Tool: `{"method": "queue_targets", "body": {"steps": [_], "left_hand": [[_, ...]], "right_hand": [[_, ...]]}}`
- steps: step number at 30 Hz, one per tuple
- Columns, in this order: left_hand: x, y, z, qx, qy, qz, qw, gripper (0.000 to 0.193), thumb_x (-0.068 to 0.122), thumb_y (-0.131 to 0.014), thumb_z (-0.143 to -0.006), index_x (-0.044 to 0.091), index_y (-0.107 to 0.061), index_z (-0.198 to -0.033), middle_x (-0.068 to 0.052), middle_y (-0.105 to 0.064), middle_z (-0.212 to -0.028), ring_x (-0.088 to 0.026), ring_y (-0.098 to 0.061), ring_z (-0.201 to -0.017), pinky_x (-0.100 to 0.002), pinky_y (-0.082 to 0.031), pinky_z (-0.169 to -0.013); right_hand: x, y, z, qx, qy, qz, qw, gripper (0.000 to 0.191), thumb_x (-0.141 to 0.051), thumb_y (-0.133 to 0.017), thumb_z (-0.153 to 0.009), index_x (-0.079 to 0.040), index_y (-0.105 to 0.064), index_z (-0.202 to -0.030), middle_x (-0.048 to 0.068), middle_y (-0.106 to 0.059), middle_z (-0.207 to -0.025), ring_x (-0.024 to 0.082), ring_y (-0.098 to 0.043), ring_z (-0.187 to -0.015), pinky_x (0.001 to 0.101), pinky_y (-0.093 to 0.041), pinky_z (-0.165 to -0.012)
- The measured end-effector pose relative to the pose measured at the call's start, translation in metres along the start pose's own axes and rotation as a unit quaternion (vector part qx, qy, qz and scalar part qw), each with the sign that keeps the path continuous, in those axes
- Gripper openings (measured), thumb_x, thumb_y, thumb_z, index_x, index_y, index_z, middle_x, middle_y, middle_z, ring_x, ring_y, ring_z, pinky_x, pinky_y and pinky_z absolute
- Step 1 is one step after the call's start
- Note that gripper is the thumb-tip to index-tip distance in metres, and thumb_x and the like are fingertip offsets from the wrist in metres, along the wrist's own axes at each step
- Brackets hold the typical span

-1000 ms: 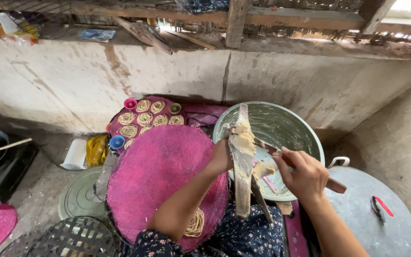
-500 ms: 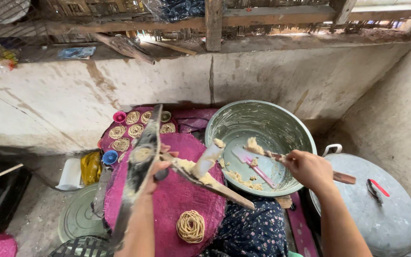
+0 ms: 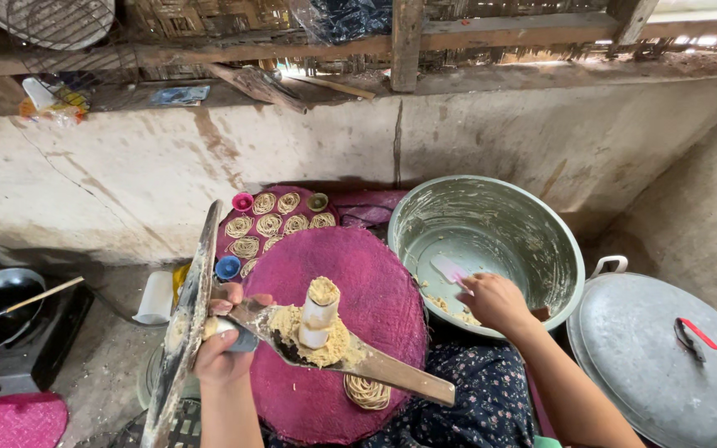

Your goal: The person sits and operates a wooden dough press, scooping dough from a large basin with a spatula and loading it into the press cylinder. They press the lever to extrude dough into noodle nests on round fabric mats, then move filled mats aside and place an empty mat for the next batch.

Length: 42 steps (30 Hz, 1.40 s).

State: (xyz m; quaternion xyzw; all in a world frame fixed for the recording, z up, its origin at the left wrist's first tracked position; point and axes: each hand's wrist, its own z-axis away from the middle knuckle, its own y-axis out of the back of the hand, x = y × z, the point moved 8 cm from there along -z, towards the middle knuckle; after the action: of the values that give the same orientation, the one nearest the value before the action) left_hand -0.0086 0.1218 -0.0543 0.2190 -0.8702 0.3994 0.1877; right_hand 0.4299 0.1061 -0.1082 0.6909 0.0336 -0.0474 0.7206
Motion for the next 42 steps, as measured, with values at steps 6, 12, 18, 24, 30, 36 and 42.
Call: {"method": "queue_targets", "body": {"steps": [6, 12, 18, 24, 30, 36, 42], "left_hand": [[-0.04, -0.052, -0.012, -0.13, 0.011, 0.098, 0.987, 0.035, -0.005, -0.075, -0.087, 0.004, -0.07, -0.12, -0.016, -0.053, -0.117, -0.053, -0.063, -0.121, -0.067, -0.057, -0.094], [-0.032, -0.077, -0.003, -0.144, 0.006, -0.336, 0.931, 0.095, 0.01, -0.092, -0.078, 0.015, -0.042, -0.158, -0.008, -0.032, -0.166, -0.028, -0.043, -0.144, -0.045, -0.042, -0.117], [-0.044, -0.088, 0.012, -0.123, 0.158, -0.513, 0.835, 0.085, 0.02, -0.091, -0.075, 0.017, -0.052, -0.151, -0.006, -0.064, -0.144, -0.02, -0.064, -0.131, -0.039, -0.052, -0.114], [-0.055, -0.09, 0.012, -0.149, 0.08, -0.775, 0.608, 0.085, 0.04, -0.087, -0.071, 0.018, -0.056, -0.147, -0.006, -0.075, -0.112, -0.027, -0.067, -0.111, -0.045, -0.049, -0.106], [-0.058, -0.097, 0.018, -0.138, 0.03, -0.771, 0.621, 0.08, 0.039, -0.084, -0.076, 0.013, -0.057, -0.146, -0.009, -0.073, -0.117, -0.03, -0.066, -0.116, -0.041, -0.051, -0.104], [-0.058, -0.105, 0.022, -0.126, 0.019, -0.713, 0.69, 0.06, 0.039, -0.085, -0.076, 0.013, -0.067, -0.127, -0.009, -0.073, -0.113, -0.028, -0.071, -0.106, -0.04, -0.057, -0.097], [-0.076, -0.084, 0.024, -0.074, 0.085, -0.732, 0.672, 0.056, 0.04, -0.089, -0.075, 0.012, -0.071, -0.121, -0.01, -0.074, -0.107, -0.03, -0.071, -0.099, -0.041, -0.057, -0.09]], "right_hand": [[-0.181, 0.009, 0.104, -0.392, 0.183, -0.799, 0.418, 0.114, -0.088, -0.051, -0.074, -0.001, -0.049, -0.149, 0.022, -0.06, -0.137, 0.028, -0.069, -0.115, 0.0431, -0.059, -0.098], [-0.172, 0.01, 0.112, -0.428, 0.207, -0.852, 0.221, 0.081, -0.052, -0.065, -0.093, 0.001, -0.041, -0.149, 0.033, -0.063, -0.118, 0.02, -0.068, -0.064, 0.0209, -0.048, -0.042], [-0.127, 0.052, 0.07, -0.198, 0.229, -0.771, 0.56, 0.098, -0.025, -0.074, -0.094, -0.004, -0.008, -0.164, 0.034, -0.055, -0.125, 0.02, -0.065, -0.062, 0.0237, -0.047, -0.044], [-0.148, 0.107, 0.082, 0.041, 0.332, -0.52, 0.786, 0.108, -0.016, -0.073, -0.089, -0.013, 0.001, -0.168, 0.033, -0.047, -0.149, 0.033, -0.065, -0.108, 0.04, -0.06, -0.081], [-0.166, 0.112, 0.112, 0.201, 0.419, -0.209, 0.861, 0.12, -0.027, -0.085, -0.067, -0.016, -0.01, -0.159, 0.036, -0.047, -0.136, 0.054, -0.059, -0.11, 0.0558, -0.054, -0.08], [-0.178, 0.086, 0.107, 0.135, 0.392, -0.231, 0.88, 0.118, -0.032, -0.089, -0.07, -0.011, -0.013, -0.157, 0.036, -0.048, -0.137, 0.052, -0.063, -0.106, 0.0508, -0.056, -0.073], [-0.143, 0.064, 0.078, -0.17, 0.313, -0.475, 0.805, 0.13, -0.051, -0.086, -0.065, 0.007, -0.016, -0.158, 0.032, -0.045, -0.143, 0.043, -0.055, -0.127, 0.0494, -0.047, -0.103]]}}
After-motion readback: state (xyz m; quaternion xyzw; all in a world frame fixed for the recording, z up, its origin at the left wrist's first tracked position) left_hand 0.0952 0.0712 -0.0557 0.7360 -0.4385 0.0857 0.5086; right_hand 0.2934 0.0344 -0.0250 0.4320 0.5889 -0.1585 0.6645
